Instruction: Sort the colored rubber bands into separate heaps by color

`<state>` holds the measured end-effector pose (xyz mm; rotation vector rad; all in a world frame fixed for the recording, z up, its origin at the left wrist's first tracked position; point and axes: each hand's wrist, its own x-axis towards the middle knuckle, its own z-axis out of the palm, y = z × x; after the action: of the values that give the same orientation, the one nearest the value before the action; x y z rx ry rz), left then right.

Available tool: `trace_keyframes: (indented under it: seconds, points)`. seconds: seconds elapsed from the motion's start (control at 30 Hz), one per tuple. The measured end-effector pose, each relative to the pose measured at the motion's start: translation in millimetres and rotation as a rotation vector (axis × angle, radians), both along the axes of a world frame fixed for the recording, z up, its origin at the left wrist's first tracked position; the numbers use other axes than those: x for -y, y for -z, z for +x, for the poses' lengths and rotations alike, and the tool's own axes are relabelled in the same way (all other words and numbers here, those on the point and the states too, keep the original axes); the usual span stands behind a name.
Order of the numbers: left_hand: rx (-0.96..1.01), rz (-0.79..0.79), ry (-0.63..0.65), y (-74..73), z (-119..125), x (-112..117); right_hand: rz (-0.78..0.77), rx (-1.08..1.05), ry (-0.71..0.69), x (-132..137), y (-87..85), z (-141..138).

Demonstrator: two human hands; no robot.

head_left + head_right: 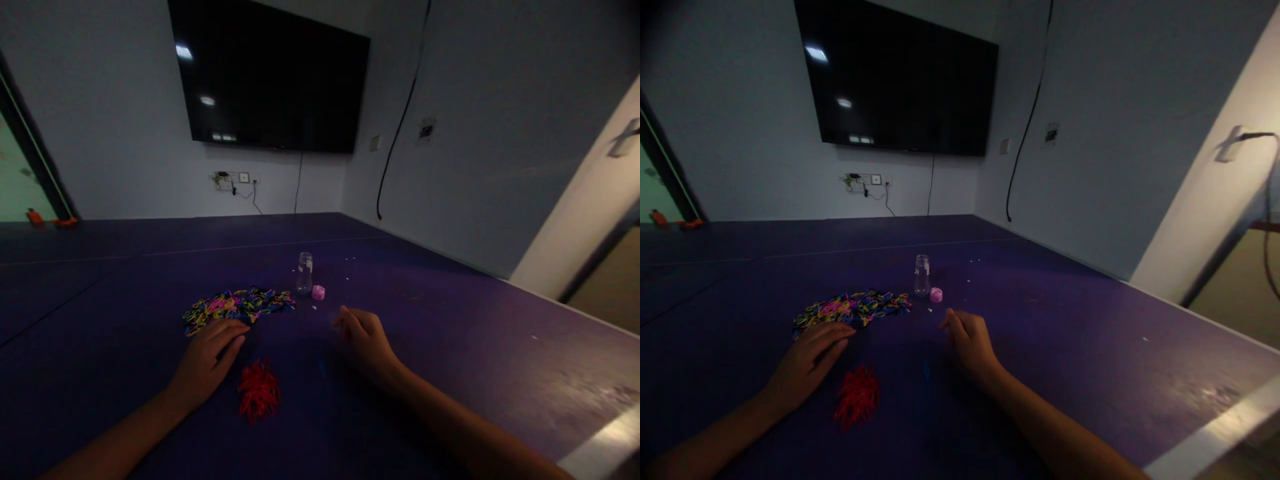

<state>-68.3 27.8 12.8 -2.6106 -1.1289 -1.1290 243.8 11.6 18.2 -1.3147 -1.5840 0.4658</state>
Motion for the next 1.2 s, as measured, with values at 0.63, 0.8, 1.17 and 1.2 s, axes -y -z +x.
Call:
trace_keyframes:
  seconds: [0.63,0.8,1.17,1.2]
  points:
    - [-0.16,0.041,-0.25,-8.6,-5.3,-33.7,-0.171,0.182,0.092,-37.7,11.5,7.1]
    - [-0.279,0.044,-0.193,-13.4,13.4,-43.1,-0.224,0.086,0.059,-50.4,12.7,14.2]
    - [-0.269,0.042,-0.02,3.2,30.8,-74.6,-0.148,0.037,0.0,-42.3,15.1,15.6]
    - [-0.264,0.033,-0.02,3.5,31.0,-75.3,-0.137,0.043,-0.021,-41.1,15.6,15.4]
